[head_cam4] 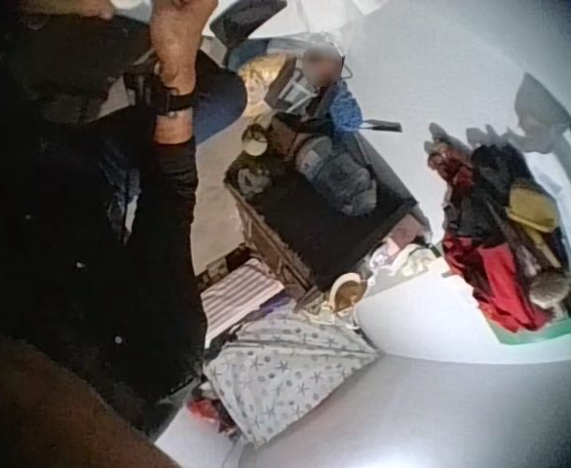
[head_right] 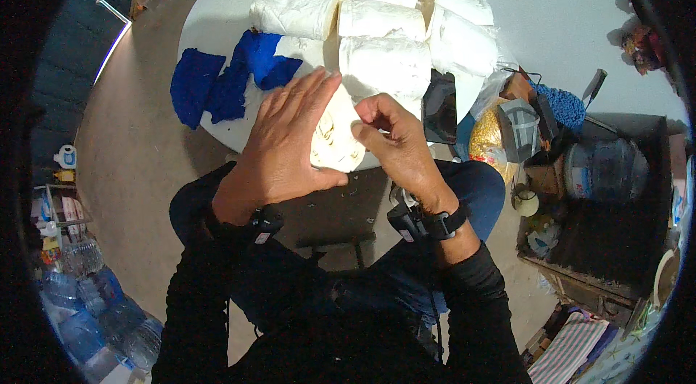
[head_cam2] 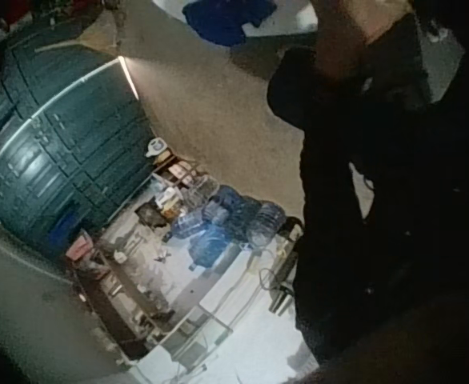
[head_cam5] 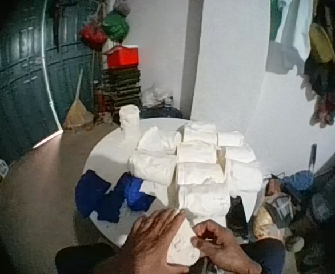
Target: The person shapes a white dough-like material into a round, layered disc by hand. They repeatedly press, fold, and smooth the material, then place it on a table with other similar discs.
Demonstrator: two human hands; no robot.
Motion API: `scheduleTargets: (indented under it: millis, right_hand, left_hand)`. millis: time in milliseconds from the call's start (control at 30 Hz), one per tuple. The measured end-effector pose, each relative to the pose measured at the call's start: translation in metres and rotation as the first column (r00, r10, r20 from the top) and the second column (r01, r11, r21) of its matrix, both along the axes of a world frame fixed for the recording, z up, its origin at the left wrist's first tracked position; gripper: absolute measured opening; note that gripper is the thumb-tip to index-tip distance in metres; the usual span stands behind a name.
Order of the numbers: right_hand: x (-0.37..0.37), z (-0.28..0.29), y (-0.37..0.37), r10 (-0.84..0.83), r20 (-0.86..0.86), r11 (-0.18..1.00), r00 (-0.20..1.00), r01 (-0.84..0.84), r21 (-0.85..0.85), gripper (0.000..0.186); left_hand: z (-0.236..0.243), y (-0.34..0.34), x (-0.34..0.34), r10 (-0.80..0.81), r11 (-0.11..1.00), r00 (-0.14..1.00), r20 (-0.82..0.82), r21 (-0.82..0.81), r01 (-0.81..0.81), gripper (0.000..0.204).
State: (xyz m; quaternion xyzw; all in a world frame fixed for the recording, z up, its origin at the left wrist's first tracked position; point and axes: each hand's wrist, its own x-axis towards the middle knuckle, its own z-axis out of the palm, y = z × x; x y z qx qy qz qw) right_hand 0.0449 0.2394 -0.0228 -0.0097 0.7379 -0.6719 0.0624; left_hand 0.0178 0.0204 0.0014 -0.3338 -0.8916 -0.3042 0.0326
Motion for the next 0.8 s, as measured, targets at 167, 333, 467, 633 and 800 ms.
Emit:
scheduleTargets:
  millis: [167, 333, 467, 633, 800]
  right_hand:
    - [-0.003, 0.003, 0.008, -0.239, -0.019, 0.968, 0.971, 0.237, -0.079, 0.02]
    - [0.008, 0.008, 0.004, 0.056, -0.476, 0.887, 0.877, 0.176, 0.427, 0.033]
    - [0.013, 0.012, 0.008, 0.063, -0.433, 0.908, 0.899, 0.129, 0.399, 0.033]
    - [0.015, 0.008, 0.013, 0.089, -0.277, 0.965, 0.957, -0.015, 0.261, 0.026]
    - [0.019, 0.001, 0.018, -0.022, -0.004, 1.0, 1.0, 0.022, 0.018, 0.008]
  left_hand:
    - [-0.004, 0.001, -0.004, -0.026, 0.976, 0.99, 0.136, 0.217, -0.004, 0.09]
    - [-0.015, -0.017, 0.003, -0.016, 0.959, 1.0, 0.008, 0.284, 0.013, 0.087]
    - [-0.02, -0.026, 0.012, 0.036, 0.965, 0.999, -0.011, 0.261, -0.032, 0.081]
    - [-0.018, -0.024, 0.011, 0.038, 0.962, 0.995, -0.095, 0.274, -0.011, 0.072]
    - [-0.003, -0.01, 0.012, -0.075, 0.977, 0.985, -0.157, 0.188, 0.104, 0.056]
